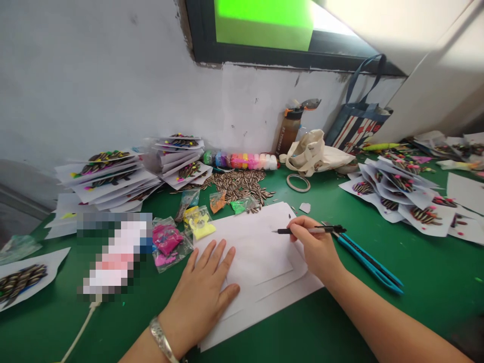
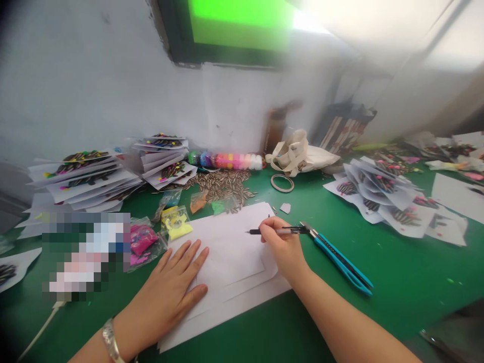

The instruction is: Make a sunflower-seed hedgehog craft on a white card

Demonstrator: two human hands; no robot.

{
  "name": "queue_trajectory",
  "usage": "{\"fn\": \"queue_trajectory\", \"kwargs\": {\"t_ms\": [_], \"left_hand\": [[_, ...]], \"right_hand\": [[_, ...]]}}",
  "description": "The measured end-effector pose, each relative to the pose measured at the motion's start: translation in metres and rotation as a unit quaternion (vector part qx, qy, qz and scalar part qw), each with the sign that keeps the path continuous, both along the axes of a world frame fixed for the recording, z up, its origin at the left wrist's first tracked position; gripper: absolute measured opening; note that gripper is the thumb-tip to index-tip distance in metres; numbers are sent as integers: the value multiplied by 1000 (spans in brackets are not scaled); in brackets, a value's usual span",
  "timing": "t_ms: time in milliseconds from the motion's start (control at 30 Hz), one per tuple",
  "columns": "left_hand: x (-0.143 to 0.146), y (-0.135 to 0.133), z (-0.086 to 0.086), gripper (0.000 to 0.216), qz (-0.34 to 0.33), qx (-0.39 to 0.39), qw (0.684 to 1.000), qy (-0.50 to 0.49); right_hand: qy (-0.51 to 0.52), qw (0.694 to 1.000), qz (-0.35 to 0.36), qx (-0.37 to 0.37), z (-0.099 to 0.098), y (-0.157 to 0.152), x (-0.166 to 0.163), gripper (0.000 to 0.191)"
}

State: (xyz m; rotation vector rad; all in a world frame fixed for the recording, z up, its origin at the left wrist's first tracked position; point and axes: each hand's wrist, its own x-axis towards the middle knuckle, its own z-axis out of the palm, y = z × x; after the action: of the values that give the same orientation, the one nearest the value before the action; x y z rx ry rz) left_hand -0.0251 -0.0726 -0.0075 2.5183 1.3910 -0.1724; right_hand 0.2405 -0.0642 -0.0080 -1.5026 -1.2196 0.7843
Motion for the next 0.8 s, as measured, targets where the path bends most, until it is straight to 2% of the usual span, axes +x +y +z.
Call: {"fn": "queue_trajectory", "kwargs": {"t_ms": [100, 200, 367, 500, 800], "left_hand": [[-1, -1, 0, 61, -2, 4, 1000, -3], [-1, -1, -1, 61, -6, 14, 1000, -11], [-2, -2, -4, 60, -7, 34, 999, -24], [-3, -3, -5, 60, -7, 29, 999, -21], [-3, -2, -4, 61, -6, 14, 1000, -8]], "right_hand": [[-7, 996, 93, -9, 5, -3, -17, 13], [-22, 988, 151, -39, 0, -4, -36, 10], [-76, 981, 172, -47, -10, -2, -46, 10], [-120, 972, 200, -26, -6, -2, -46, 13], [-137, 964, 227, -17, -2, -2, -47, 15]]}}
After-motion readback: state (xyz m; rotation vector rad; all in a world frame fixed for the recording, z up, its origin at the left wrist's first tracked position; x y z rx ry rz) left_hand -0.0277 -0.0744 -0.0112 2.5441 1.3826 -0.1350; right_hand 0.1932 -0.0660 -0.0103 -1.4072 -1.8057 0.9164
